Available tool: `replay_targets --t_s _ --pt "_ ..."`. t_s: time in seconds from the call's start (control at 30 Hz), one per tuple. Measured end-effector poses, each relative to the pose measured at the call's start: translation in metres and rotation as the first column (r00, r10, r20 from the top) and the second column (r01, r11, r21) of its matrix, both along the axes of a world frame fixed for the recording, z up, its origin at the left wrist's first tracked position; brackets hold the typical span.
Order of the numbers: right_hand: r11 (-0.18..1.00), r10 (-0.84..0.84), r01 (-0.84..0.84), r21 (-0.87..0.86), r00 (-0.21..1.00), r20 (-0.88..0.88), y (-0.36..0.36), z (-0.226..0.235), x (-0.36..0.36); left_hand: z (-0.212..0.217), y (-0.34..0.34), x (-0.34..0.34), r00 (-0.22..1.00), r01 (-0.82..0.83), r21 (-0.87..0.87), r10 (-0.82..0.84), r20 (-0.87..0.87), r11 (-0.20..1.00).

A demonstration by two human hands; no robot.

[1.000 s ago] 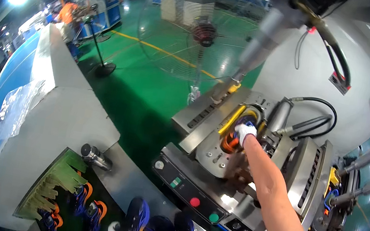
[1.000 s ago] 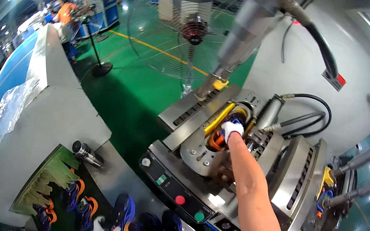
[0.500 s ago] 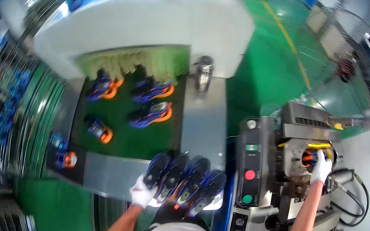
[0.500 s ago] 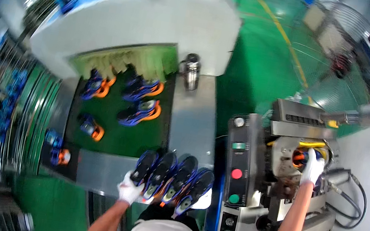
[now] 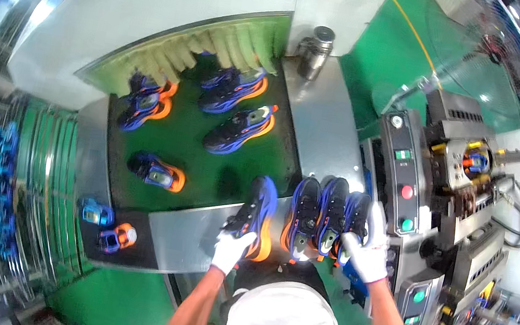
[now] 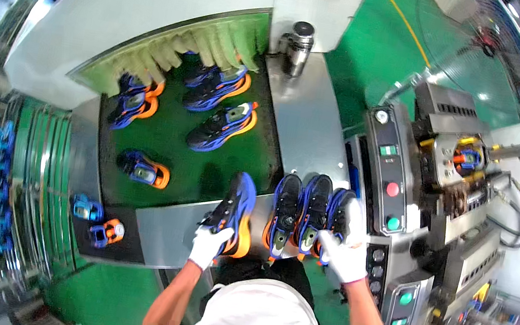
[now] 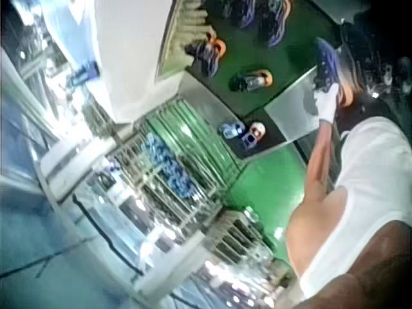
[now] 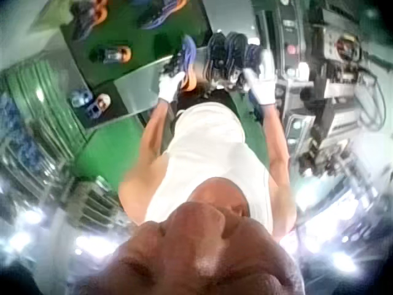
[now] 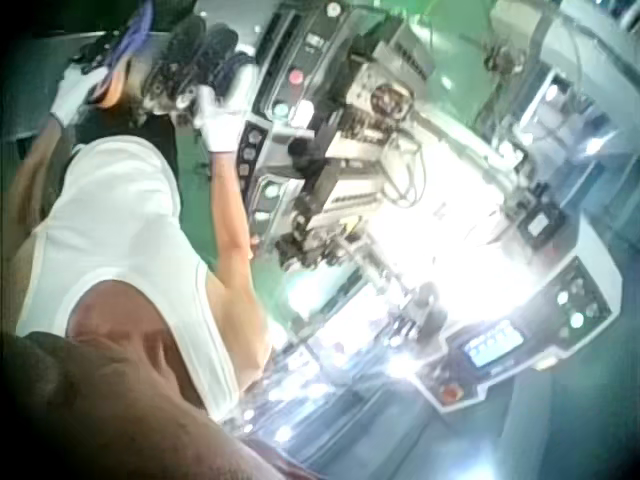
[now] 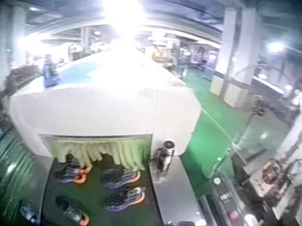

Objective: The person places shoe uppers into a machine to attach the soles, then moves the shoes to a conveyor belt.

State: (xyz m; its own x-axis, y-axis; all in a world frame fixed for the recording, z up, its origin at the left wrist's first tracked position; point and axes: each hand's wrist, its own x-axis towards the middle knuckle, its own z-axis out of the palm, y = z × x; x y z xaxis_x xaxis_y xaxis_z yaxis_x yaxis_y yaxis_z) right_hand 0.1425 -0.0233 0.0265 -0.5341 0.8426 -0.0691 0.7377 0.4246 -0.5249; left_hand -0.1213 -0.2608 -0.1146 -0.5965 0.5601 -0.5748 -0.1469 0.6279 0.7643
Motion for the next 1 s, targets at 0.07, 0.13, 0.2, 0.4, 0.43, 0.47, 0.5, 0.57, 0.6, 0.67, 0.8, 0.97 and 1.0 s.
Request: replay_targets --t_s 0.07,0.13,0.2,0.4,0.43,0.47,0.5,0.57,0.6,0.67,0.8,0.97,1.0 --pt "0.990 -0.030 0.015 -0.143 0.994 -0.102 -0.044 -0.052 -0.037 0.002 -0.016 -0.022 0.999 -0.005 0.078 0.008 -0.034 0.997" --pt "0.917 -0.263 0.241 -0.318 0.964 -0.029 -0.075 -0.093 -0.076 0.039 -0.006 -0.044 0.998 -0.051 0.122 0.046 0.049 0.991" --pt "0.785 -0.493 0.453 -0.423 0.870 0.016 -0.086 -0.112 -0.103 0.063 0.002 -0.068 0.999 -0.031 -0.063 0.030 -0.010 0.998" --pt "0.457 -0.807 0.303 -0.836 0.536 -0.248 -0.085 -0.074 -0.106 0.060 0.030 -0.112 0.974 0.124 -0.104 -0.141 -0.176 0.987" --pt "0.219 -0.963 0.057 -0.974 0.174 -0.206 -0.097 -0.062 -0.097 0.078 0.048 -0.102 0.963 0.183 -0.088 -0.197 -0.183 0.979" --pt "0.289 -0.949 0.039 -0.956 0.140 -0.281 -0.110 -0.055 -0.080 0.101 0.070 -0.086 0.930 0.314 -0.196 -0.343 -0.134 0.929" --pt "0.357 -0.930 0.026 -0.934 0.104 -0.353 -0.123 -0.045 -0.065 0.117 0.085 -0.069 0.875 0.436 -0.305 -0.478 -0.079 0.847" --pt "0.367 -0.929 0.127 -0.922 -0.006 -0.371 -0.156 -0.009 -0.032 0.143 0.102 -0.012 0.747 0.649 -0.240 -0.665 0.021 0.721" --pt "0.337 -0.929 0.194 -0.921 -0.093 -0.359 -0.176 0.006 -0.015 0.137 0.097 0.018 0.669 0.723 -0.140 -0.737 -0.100 0.676" --pt "0.285 -0.886 0.326 -0.901 -0.269 -0.378 -0.215 0.049 0.023 0.102 0.085 0.058 0.550 0.832 -0.002 -0.825 -0.129 0.555" --pt "-0.017 -0.757 0.683 -0.730 -0.486 -0.437 -0.331 0.023 0.093 0.119 0.079 0.174 0.078 0.988 0.141 -0.989 -0.125 0.060" --pt "-0.129 -0.043 0.584 -0.802 -0.811 -0.583 -0.465 0.073 0.117 0.194 0.004 0.316 -0.435 0.858 0.153 -0.852 -0.290 -0.490" --pt "-0.279 -0.005 0.599 -0.750 -0.782 -0.623 -0.509 0.059 0.121 0.211 -0.028 0.346 -0.491 0.795 0.225 -0.816 -0.307 -0.563"
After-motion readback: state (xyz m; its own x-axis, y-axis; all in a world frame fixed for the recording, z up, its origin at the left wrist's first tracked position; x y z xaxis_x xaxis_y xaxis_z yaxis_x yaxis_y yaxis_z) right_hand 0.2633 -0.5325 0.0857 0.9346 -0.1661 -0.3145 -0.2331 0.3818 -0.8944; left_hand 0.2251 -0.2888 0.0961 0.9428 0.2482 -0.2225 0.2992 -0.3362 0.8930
